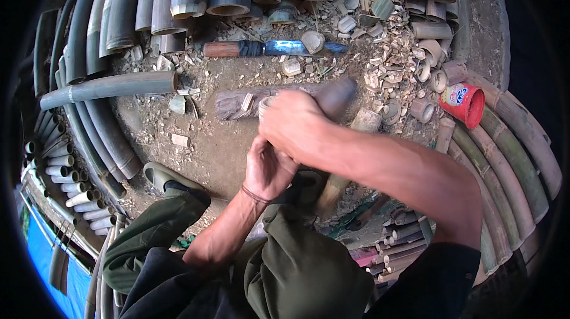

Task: The person uses a machete to shave a bamboo pole, handles several other poles, and uses a carving tool to hollow out a hole in a short bamboo section before fitting another pole into the hole.

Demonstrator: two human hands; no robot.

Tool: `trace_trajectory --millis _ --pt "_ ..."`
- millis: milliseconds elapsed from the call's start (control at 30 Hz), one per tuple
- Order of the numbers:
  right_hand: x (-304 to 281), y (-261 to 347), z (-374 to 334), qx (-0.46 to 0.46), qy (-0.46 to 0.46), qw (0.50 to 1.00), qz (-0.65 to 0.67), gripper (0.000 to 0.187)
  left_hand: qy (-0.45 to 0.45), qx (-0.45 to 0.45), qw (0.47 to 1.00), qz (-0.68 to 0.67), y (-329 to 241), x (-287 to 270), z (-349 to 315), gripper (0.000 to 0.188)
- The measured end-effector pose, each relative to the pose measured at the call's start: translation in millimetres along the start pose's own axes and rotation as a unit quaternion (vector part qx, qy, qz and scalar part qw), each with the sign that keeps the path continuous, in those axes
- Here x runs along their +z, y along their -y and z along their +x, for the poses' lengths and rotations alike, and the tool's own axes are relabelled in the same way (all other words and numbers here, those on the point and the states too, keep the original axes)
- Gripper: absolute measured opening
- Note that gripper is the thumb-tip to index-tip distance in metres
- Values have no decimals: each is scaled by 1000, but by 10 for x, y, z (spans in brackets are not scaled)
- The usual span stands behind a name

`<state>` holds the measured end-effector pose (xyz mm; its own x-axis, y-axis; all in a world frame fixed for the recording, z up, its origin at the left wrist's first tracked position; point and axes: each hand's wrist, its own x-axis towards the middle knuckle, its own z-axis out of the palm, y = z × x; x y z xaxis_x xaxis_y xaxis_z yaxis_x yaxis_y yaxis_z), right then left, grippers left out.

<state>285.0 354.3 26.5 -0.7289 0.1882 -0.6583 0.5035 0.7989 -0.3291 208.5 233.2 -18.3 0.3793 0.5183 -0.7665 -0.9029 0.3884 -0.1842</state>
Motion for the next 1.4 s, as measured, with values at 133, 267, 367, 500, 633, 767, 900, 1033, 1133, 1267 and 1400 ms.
trace_trajectory --millis 133,267,367,500,633,767,900,1033,1133,1267,1400 --pt "-34 -8 -168 33 37 997 53 19 106 -67 989 83 38 -323 -126 46" --pt "683 360 -884 173 -97 944 262 29 90 -37 821 563 102 -269 -607 67" --pt "1031 813 -857 251 -301 682 618 35 167 11 748 643 237 -452 -925 82" --pt "1105 1096 -516 269 -274 564 731 34 9 40 577 816 -244 -572 -1021 66" --pt "1104 903 56 239 -93 460 850 44 -112 -12 572 813 -620 -638 -881 53" --pt "1004 713 288 188 -137 271 934 33 -107 77 445 886 -1035 -185 -555 35" --pt "935 575 157 119 -225 102 962 28 -41 75 264 961 -1130 705 -344 27" --pt "1016 441 -28 51 -249 -78 964 27 14 1 78 997 -848 1485 -56 17" --pt "1147 456 -122 -50 -263 -228 936 30 105 -10 -19 994 -544 1838 112 12" --pt "1056 671 -212 14 -273 -216 937 40 172 -21 -172 970 -42 1990 103 16" --pt "1345 826 -177 -174 -200 -270 926 40 219 -13 -142 965 -390 1847 -122 8"
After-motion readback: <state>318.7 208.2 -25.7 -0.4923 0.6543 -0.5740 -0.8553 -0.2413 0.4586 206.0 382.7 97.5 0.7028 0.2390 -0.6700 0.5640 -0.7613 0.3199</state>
